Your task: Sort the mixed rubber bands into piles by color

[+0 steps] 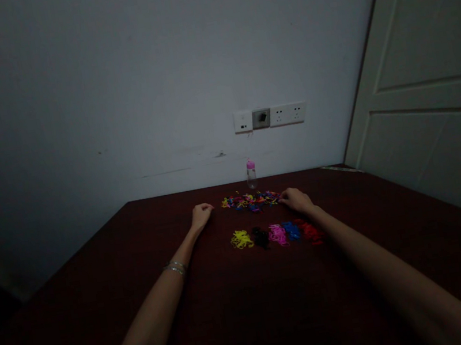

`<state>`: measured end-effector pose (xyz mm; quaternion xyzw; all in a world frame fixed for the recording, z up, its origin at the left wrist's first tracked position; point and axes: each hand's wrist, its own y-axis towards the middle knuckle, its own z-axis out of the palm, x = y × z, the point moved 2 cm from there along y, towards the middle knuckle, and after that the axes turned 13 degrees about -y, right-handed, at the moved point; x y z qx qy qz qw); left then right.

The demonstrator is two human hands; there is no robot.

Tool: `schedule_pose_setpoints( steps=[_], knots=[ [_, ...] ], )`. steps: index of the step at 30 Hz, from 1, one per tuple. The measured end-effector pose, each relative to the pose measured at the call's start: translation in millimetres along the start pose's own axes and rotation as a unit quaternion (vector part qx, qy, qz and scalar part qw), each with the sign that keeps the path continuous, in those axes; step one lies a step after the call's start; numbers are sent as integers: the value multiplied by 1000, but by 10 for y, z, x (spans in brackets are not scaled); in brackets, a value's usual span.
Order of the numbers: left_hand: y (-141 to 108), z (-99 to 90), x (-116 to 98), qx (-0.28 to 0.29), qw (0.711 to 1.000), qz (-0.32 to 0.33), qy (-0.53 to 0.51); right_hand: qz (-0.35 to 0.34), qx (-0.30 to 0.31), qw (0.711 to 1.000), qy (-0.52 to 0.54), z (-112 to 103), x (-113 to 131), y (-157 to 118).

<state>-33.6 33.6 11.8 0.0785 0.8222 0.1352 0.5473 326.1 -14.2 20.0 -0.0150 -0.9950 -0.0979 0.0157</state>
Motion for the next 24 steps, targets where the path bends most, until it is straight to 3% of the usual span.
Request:
schedule_pose_setpoints(
  steps=[7,17,24],
  knots=[
    [-1,17,-5,0,1000,-2,7,-15,-13,999,-29,-2,-16,-10],
    [18,26,1,-1,1000,-4,8,-62,-31,998,7,27,-90,51],
    [27,29,10,2,1000,-2,8,-102,-46,991,71,-165,-116,163]
  ],
)
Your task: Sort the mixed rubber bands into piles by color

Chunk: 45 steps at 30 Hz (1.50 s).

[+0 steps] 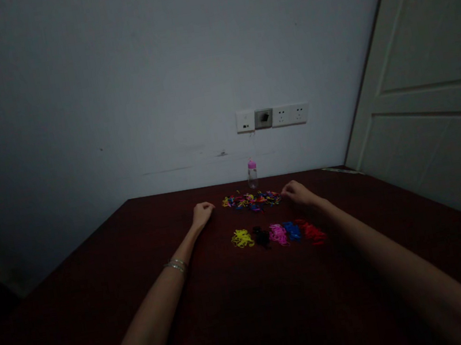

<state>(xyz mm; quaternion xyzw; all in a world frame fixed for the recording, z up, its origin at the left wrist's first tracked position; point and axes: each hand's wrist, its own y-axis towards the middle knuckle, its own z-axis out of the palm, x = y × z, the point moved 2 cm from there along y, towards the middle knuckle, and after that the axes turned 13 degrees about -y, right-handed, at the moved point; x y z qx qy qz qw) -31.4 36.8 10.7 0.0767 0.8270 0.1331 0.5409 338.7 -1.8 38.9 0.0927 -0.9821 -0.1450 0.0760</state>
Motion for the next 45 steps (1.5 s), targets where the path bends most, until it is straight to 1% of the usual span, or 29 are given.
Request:
schedule_pose_setpoints(
  steps=[4,8,11,13,17,19,22,24,26,29,31,34,39,42,45],
  knots=[
    [-3,0,-6,1,1000,-2,0,-11,-33,998,49,-238,61,67],
    [-31,-8,-39,0,1000,-3,1,-37,-46,995,81,-510,220,91],
    [-33,-10,-39,3,1000,-5,4,-65,-61,990,106,-666,381,36],
    [-18,-9,-21,3,1000,-1,10,-86,-57,986,129,-712,498,-44],
    [16,-4,15,8,1000,7,25,-153,-25,976,152,-675,776,-284],
    [15,-5,13,12,999,5,31,-189,-11,973,135,-612,930,-416],
    [-8,-13,-16,12,999,2,34,-258,45,960,98,-482,1146,-585],
    [-24,-17,-38,12,999,0,33,-281,71,953,87,-404,1246,-656],
    [-31,-18,-49,12,999,-2,31,-283,90,951,87,-347,1304,-694],
    [-26,-16,-43,13,1000,-4,29,-279,110,950,89,-303,1335,-709],
    [-21,-15,-36,13,1000,-1,28,-281,111,949,89,-304,1326,-700],
    [-19,-15,-31,11,1000,2,27,-282,93,951,90,-340,1264,-667],
    [-6,-8,-3,13,1000,2,24,-244,60,963,95,-396,1088,-632],
    [9,-1,20,13,1000,8,26,-247,53,964,78,-363,1036,-674],
    [16,2,26,14,999,10,29,-254,51,964,59,-317,1049,-755]
  ],
)
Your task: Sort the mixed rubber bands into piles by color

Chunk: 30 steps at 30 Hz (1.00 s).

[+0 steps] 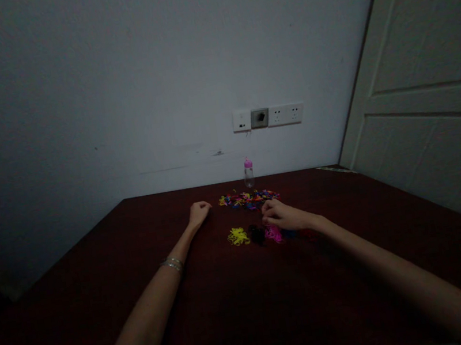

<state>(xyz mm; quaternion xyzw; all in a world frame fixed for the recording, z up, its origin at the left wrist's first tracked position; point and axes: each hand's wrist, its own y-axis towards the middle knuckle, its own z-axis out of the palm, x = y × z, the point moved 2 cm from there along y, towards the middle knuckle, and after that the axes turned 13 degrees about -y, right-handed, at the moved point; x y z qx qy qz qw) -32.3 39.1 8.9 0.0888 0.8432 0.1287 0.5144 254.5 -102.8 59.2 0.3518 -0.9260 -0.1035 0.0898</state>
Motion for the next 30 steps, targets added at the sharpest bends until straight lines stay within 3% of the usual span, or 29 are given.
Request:
schedule_pose_setpoints(
  steps=[14,30],
  knots=[
    [-21,-9,-33,2,1000,1,3,13,60,998,1,11,150,-41],
    [-45,-8,-74,4,1000,-6,5,29,44,998,39,-6,94,-59]
  ],
)
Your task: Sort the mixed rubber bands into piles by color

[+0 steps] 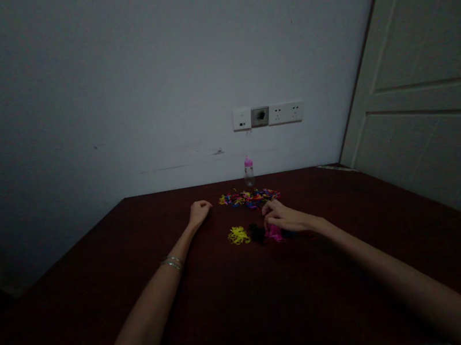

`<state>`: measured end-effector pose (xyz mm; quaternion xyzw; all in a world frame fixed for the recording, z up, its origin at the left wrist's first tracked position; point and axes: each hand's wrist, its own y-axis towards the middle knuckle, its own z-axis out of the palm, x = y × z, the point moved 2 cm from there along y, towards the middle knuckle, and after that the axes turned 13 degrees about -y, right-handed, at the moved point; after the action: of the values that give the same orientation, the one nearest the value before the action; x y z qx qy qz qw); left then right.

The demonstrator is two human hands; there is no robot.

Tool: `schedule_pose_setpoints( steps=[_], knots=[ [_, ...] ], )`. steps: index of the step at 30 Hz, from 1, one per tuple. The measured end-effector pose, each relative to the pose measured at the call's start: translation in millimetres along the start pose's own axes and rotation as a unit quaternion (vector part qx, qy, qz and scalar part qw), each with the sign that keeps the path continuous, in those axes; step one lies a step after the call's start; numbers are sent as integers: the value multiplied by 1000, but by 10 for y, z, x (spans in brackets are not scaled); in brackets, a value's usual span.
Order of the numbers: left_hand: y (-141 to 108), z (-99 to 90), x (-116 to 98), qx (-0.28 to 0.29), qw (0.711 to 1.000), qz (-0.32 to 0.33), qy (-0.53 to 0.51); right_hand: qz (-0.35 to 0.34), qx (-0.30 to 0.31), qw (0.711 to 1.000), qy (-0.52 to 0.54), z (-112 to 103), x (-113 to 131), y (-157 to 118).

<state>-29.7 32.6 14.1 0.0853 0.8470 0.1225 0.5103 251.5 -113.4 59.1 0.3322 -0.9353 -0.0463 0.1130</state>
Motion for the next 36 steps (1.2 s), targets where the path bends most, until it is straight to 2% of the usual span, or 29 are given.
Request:
schedule_pose_setpoints(
  steps=[9,14,19,23,27,29,32,36],
  knots=[
    [-2,-3,1,0,1000,1,2,-28,15,998,-46,32,65,26],
    [10,1,16,4,1000,-2,3,-18,16,999,-48,29,59,29],
    [21,6,31,1,1000,-5,0,0,-27,1000,-13,-7,-22,35],
    [35,11,52,3,1000,1,1,63,-110,992,-29,-61,-290,17],
    [36,10,54,3,1000,9,3,142,-169,971,-87,-62,-750,-96],
    [32,9,46,2,1000,9,3,185,-168,961,-115,-20,-1002,-200],
    [26,9,31,2,1000,2,7,253,-136,945,-154,94,-1339,-402],
    [22,15,14,1,1000,-8,9,330,-89,921,-187,260,-1644,-667]
  ],
)
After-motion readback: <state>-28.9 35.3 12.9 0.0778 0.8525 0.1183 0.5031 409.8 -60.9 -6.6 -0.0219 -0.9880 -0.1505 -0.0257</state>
